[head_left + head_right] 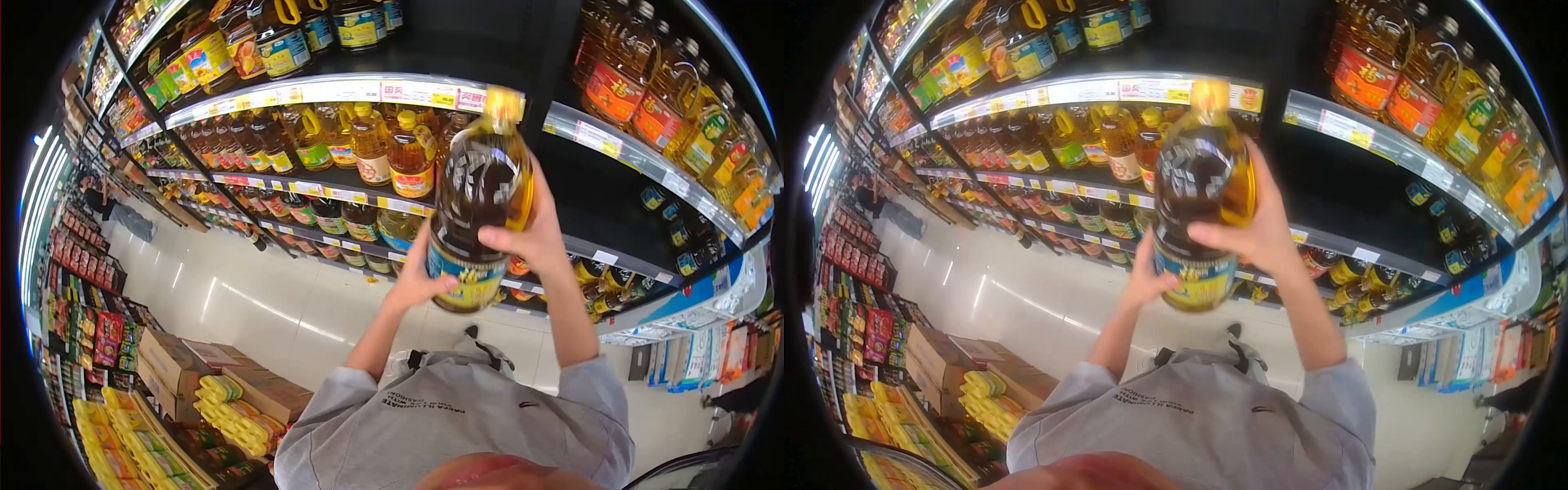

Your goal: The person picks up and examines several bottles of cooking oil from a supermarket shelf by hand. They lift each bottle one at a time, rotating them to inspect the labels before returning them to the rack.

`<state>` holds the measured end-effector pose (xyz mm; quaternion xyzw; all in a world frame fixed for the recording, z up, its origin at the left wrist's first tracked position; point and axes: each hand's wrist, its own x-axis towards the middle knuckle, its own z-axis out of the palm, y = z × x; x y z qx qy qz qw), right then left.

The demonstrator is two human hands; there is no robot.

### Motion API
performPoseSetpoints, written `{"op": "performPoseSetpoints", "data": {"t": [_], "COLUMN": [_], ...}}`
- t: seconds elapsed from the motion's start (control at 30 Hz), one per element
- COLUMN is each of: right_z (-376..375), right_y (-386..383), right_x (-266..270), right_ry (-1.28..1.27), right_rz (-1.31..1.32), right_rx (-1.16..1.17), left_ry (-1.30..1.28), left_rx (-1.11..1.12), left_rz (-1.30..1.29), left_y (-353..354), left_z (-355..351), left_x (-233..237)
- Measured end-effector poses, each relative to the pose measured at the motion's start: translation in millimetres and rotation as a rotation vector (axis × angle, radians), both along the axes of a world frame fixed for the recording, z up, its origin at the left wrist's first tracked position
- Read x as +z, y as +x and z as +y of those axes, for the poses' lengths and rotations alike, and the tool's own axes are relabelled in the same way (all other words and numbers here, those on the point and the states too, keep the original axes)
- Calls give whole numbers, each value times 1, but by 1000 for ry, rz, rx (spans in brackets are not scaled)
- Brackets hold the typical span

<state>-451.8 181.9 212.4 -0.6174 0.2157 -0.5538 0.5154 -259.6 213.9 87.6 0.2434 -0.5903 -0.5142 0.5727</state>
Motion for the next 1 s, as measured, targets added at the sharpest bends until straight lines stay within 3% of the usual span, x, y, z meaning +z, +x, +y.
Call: {"op": "performPoseSetpoints", "data": {"t": [0.07, 0.2, 0.23, 0.27, 0.33, 0.37, 0.4, 0.5, 0.57, 0.6, 0.67, 0.87, 0.93, 1.0], "right_z": [-32, -76, -97, -110, -130, -152, -164, -191, -217, -224, -239, -297, -292, -297], "right_y": [16, 57, 62, 66, 95, 97, 109, 139, 152, 158, 167, 193, 189, 194], "right_x": [28, 104, 117, 125, 155, 159, 165, 166, 164, 162, 160, 156, 167, 164], "right_ry": [-136, -512, -722, -777, -951, -988, -1006, -864, -1016, -1013, -784, -661, -359, -386], "right_rz": [1, 26, 124, 235, 19, 152, 117, 86, 110, 99, 105, -31, 107, 51], "right_rx": [44, 69, -31, -218, -106, -103, -30, 91, -144, -136, -96, 1, -5, -14], "left_ry": [-32, -415, -501, -529, -709, -742, -778, -682, -669, -673, -664, -460, -372, -441], "left_rx": [73, 399, 517, 576, 714, 711, 709, 784, 802, 828, 839, 866, 916, 957], "left_rz": [41, -377, -438, -432, -443, -395, -347, -390, -431, -447, -511, -624, -658, -651], "left_y": [10, 56, 61, 65, 74, 75, 74, 94, 111, 117, 131, 157, 158, 163], "left_z": [-22, -91, -104, -117, -153, -164, -172, -211, -238, -246, -258, -284, -290, -295], "left_x": [35, 123, 144, 158, 174, 179, 188, 197, 197, 199, 200, 207, 209, 209]}}
